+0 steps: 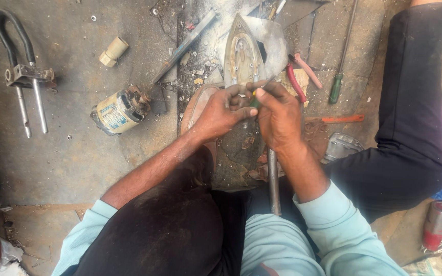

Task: The person sits on the floor and uses a hammer and a metal rod to strike and shape a metal part. They then use a screwdriver to adjust components on the part and a pair of pliers to manipulate a small piece.

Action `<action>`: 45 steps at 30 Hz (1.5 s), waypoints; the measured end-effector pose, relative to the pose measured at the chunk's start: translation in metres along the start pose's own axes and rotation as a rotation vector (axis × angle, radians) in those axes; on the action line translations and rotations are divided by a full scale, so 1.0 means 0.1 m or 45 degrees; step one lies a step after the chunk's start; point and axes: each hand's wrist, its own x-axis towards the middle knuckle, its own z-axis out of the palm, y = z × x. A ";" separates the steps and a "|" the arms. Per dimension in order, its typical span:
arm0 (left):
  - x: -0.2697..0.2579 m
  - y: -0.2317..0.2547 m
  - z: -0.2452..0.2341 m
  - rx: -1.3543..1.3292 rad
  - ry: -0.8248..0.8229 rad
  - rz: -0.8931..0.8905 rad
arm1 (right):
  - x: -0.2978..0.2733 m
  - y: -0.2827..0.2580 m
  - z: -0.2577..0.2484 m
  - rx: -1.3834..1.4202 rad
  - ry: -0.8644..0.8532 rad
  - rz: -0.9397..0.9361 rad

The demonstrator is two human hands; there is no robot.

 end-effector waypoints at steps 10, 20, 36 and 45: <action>-0.12 -0.16 -0.17 -0.560 -0.034 -0.070 | -0.03 -0.28 -0.27 -0.641 -0.006 -0.729; -0.21 0.06 -0.22 -1.211 0.070 -0.018 | -0.44 -0.26 -0.11 -0.921 -0.076 -0.736; -0.24 0.12 -0.18 -1.205 0.054 0.036 | -0.26 -0.16 -0.02 -1.276 -0.296 -1.093; -0.20 -0.05 -0.14 -1.074 0.051 -0.049 | -0.22 0.04 -0.03 -1.260 -0.173 -0.906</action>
